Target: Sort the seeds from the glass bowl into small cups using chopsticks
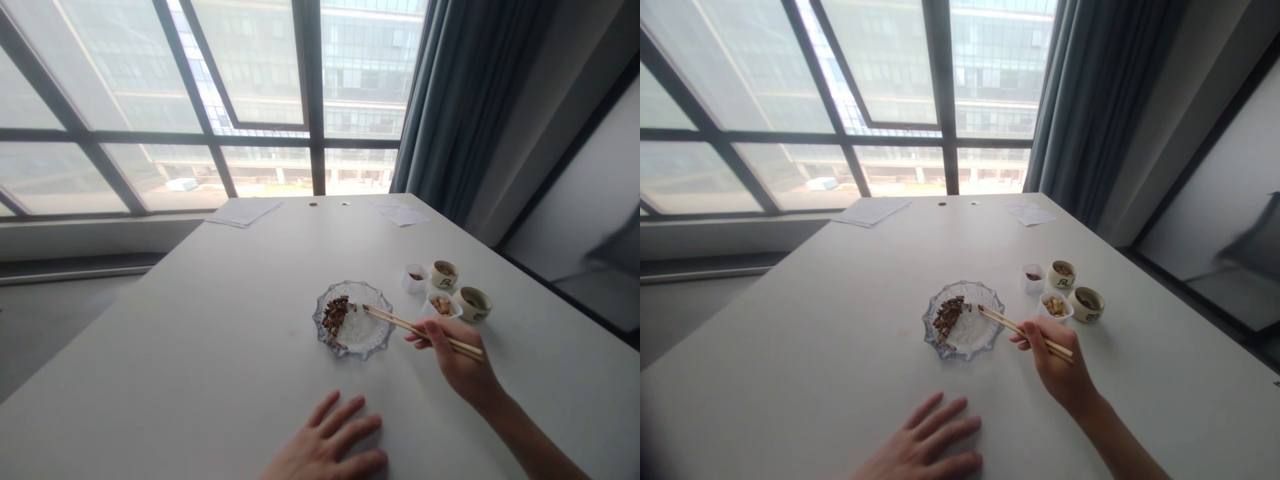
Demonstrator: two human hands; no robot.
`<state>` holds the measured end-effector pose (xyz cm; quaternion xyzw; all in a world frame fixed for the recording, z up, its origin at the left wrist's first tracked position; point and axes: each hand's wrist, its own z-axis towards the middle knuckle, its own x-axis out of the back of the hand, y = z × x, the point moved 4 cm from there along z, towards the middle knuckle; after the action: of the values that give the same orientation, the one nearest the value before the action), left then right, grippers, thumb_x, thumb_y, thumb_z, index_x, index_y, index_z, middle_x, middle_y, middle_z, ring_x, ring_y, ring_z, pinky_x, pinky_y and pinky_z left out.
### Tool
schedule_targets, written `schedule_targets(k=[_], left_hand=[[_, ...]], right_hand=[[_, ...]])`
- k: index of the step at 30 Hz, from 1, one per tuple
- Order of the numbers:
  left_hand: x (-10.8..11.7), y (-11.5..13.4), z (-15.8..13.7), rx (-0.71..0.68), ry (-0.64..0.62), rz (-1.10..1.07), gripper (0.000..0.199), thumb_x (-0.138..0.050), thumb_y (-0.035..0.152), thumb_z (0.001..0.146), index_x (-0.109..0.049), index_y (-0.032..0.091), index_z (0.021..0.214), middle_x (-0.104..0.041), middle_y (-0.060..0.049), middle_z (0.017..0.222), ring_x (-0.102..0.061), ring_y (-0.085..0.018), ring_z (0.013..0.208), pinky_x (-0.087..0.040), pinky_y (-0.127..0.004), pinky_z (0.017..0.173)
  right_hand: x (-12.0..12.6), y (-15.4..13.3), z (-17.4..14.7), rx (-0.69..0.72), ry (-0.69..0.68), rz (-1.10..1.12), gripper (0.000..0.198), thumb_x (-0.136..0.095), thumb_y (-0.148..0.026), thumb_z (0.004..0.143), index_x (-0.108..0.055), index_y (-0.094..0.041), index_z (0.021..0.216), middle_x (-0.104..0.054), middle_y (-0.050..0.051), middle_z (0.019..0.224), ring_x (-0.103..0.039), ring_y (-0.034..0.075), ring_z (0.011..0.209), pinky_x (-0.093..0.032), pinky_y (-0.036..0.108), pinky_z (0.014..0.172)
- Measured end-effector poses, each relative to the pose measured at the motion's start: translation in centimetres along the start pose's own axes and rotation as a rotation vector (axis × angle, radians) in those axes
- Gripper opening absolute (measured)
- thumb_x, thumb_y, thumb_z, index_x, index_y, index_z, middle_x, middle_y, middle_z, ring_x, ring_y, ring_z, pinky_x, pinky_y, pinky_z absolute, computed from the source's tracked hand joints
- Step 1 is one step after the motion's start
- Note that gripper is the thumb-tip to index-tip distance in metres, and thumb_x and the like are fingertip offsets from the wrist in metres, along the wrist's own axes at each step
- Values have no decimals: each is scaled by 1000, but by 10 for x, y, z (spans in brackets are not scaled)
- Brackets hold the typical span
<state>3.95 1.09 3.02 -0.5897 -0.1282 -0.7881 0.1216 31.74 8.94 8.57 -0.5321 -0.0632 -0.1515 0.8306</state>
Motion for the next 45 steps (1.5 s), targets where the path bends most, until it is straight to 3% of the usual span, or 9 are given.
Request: schedule_targets(k=[5,13,22,25,29,33,41,45], left_hand=[[0,0,1,-4,-4,-2,47,-74,21,104,-61,31,148,-54,0,162,-46,-26,154,-22,-48,132],[1,0,0,-17,10,25,49,-78,23,102,-62,31,147,-55,-1,162,-46,-26,153,-23,-47,133],[-1,0,0,-8,-34,31,46,-70,23,106,-59,32,150,-52,1,164,-44,-26,155,-22,-48,133],[-1,0,-1,-5,-11,7,48,-72,20,104,-59,31,150,-54,0,163,-45,-26,154,-24,-48,133],[-1,-1,-1,-4,-12,0,51,-74,20,103,-59,30,151,-52,0,164,-44,-26,155,-18,-48,134],[-2,-1,-1,-9,12,16,49,-75,21,103,-60,31,149,-53,1,163,-44,-25,155,-18,-48,134],[-1,-1,-1,-20,11,45,51,-75,23,104,-59,32,151,-52,1,164,-45,-25,154,-21,-47,133],[-2,-1,-2,-23,11,47,51,-76,23,103,-60,31,150,-53,1,163,-45,-26,154,-22,-48,133]], right_hand=[[-5,4,-3,-13,12,5,37,-63,-47,105,-84,-18,96,-84,11,88,-82,25,74,-70,33,66],[-5,-5,-3,30,105,9,36,-65,-47,104,-85,-19,94,-84,11,85,-82,25,69,-71,34,65],[56,-7,17,-5,538,0,42,-67,-54,101,-82,-17,89,-84,12,83,-82,27,68,-72,36,66],[70,1,23,-35,578,-17,46,-69,-60,97,-81,-17,88,-82,13,80,-81,28,64,-70,37,60],[70,5,25,-36,555,-15,46,-70,-62,96,-80,-16,91,-83,12,82,-82,28,68,-70,35,61],[55,-2,20,-5,514,33,45,-67,-57,100,-80,-15,89,-83,11,80,-83,25,69,-71,32,66],[-3,3,-1,22,104,154,36,-61,-46,107,-81,-17,97,-84,11,87,-84,26,79,-71,30,64],[-19,7,-5,3,-8,174,36,-60,-47,108,-81,-19,98,-84,11,91,-85,27,83,-71,31,65]])
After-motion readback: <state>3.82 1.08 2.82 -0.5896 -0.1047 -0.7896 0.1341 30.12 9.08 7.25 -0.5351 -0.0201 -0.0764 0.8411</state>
